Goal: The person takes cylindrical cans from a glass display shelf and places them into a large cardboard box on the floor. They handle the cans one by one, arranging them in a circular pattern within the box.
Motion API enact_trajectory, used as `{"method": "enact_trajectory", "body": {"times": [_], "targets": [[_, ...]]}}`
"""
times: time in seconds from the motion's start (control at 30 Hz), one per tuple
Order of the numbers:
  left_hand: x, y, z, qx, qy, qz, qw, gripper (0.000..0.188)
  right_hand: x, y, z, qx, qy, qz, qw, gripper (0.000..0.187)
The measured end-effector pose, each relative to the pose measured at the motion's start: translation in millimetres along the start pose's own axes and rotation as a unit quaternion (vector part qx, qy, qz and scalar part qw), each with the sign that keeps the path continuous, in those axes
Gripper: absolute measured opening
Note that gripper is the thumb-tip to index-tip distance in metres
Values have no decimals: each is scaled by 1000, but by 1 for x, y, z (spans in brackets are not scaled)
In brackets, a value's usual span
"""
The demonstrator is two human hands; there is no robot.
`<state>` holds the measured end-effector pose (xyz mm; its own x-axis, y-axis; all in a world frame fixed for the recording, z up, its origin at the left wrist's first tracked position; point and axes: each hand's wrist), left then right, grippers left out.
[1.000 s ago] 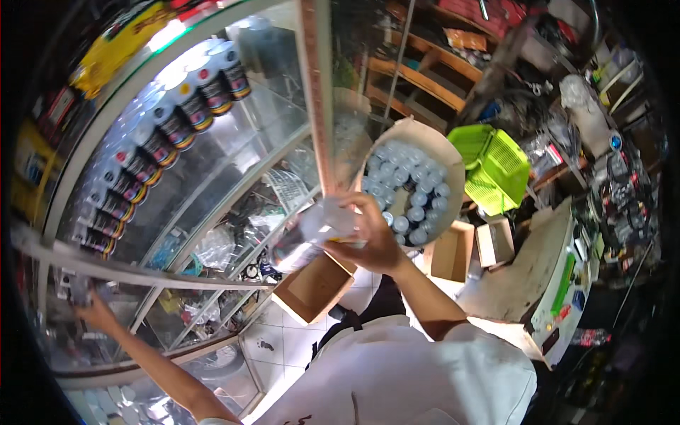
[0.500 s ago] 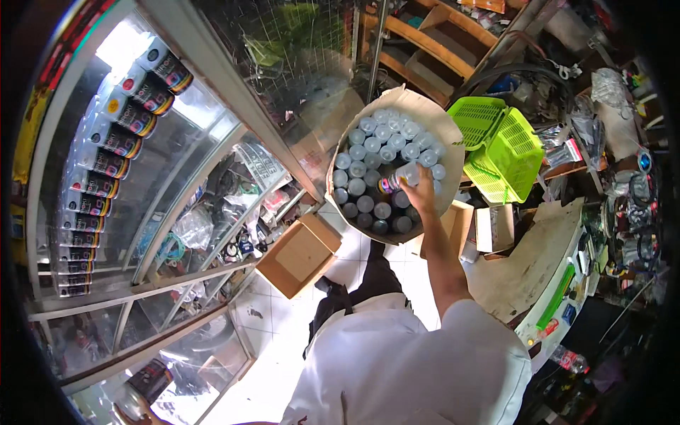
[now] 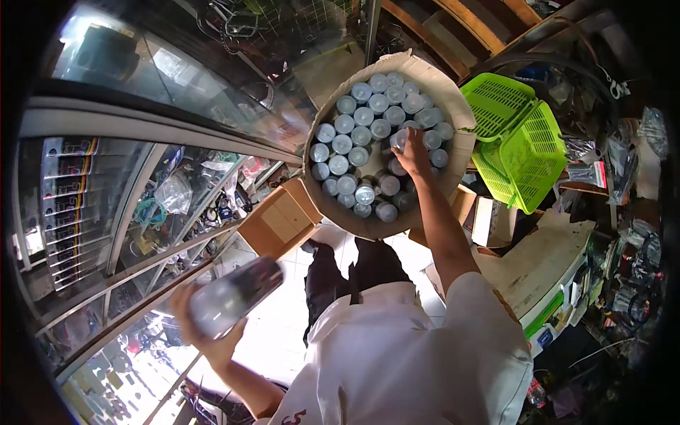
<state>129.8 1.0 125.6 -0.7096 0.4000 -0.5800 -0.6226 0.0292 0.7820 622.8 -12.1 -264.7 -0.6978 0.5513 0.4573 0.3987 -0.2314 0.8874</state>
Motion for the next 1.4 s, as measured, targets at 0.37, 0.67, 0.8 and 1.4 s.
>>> {"method": "enact_trajectory", "body": {"times": [0.37, 0.67, 0.8, 1.4], "targets": [[-35, -337, 56, 165, -67, -116, 977, 72, 14, -65, -13, -104, -6, -193, 976, 30], [-27, -449, 73, 229, -206, -72, 949, 83, -6, -41, -23, -67, -22, -158, 985, 49], [-41, -470, 94, 266, -157, -107, 945, 85, -10, -29, -25, -38, -16, -138, 990, 64], [26, -551, 70, 244, -220, 135, 935, 80, -22, -19, -21, -89, 28, 76, 993, 73]]}}
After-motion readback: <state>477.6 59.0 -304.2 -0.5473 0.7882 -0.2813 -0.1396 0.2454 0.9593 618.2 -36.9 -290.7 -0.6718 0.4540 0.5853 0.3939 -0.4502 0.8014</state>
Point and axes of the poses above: each hand's wrist, its own z-axis towards the middle knuckle, its own y-axis out of the back of the hand, x = y × z, and after that the axes turned 1 degree about -y, right-handed
